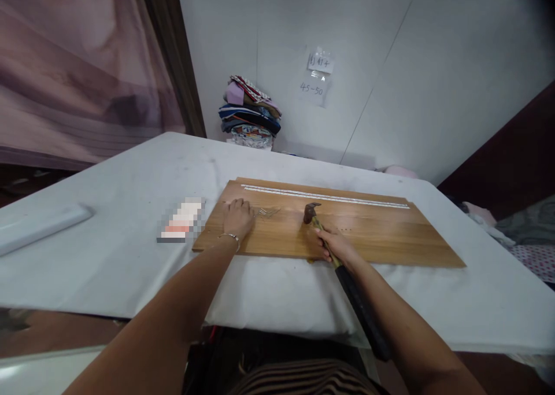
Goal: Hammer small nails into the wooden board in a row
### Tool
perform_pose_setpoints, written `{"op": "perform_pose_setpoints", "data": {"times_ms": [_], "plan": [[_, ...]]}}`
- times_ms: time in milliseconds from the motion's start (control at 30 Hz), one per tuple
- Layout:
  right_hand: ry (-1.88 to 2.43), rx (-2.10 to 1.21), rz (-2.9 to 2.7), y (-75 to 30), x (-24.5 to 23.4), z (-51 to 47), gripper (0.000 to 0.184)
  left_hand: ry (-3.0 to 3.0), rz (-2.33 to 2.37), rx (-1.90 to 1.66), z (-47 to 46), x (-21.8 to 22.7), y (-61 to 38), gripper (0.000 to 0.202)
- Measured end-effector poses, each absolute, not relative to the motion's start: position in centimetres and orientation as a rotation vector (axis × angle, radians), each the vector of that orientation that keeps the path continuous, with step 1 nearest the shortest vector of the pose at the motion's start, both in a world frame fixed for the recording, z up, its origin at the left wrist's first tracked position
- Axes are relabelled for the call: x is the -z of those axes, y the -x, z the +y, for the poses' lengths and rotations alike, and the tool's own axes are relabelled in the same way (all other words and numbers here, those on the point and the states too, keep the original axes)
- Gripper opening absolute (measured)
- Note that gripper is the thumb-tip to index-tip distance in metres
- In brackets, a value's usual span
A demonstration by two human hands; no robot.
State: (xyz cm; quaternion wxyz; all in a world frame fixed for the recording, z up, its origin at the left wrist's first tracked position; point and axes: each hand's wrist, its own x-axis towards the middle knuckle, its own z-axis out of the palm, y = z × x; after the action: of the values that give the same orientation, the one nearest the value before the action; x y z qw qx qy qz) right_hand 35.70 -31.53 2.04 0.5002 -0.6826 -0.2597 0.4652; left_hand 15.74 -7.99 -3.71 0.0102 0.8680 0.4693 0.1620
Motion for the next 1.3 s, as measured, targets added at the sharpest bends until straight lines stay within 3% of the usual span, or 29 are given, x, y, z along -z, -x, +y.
{"op": "perform_pose_setpoints", "data": {"times_ms": [333, 700, 1000, 1300], "plan": [[1.643, -1.118, -0.627, -35.9, -3.1, -31.7, 0.034, -2.672, 1.439, -0.537, -7.8, 4.1, -15.7, 0.035], [1.588, -1.152, -0.681, -36.1, -1.7, -31.6, 0.044, -2.729, 1.445, -0.504, -7.8, 4.0, -15.7, 0.038], [1.638, -1.138, -0.634, -35.9, -2.6, -31.6, 0.036, -2.715, 1.423, -0.515, -8.1, 3.8, -15.7, 0.039], [1.605, -1.14, -0.656, -35.8, -2.1, -31.5, 0.04, -2.672, 1.407, -0.544, -8.2, 3.5, -15.9, 0.043]]}}
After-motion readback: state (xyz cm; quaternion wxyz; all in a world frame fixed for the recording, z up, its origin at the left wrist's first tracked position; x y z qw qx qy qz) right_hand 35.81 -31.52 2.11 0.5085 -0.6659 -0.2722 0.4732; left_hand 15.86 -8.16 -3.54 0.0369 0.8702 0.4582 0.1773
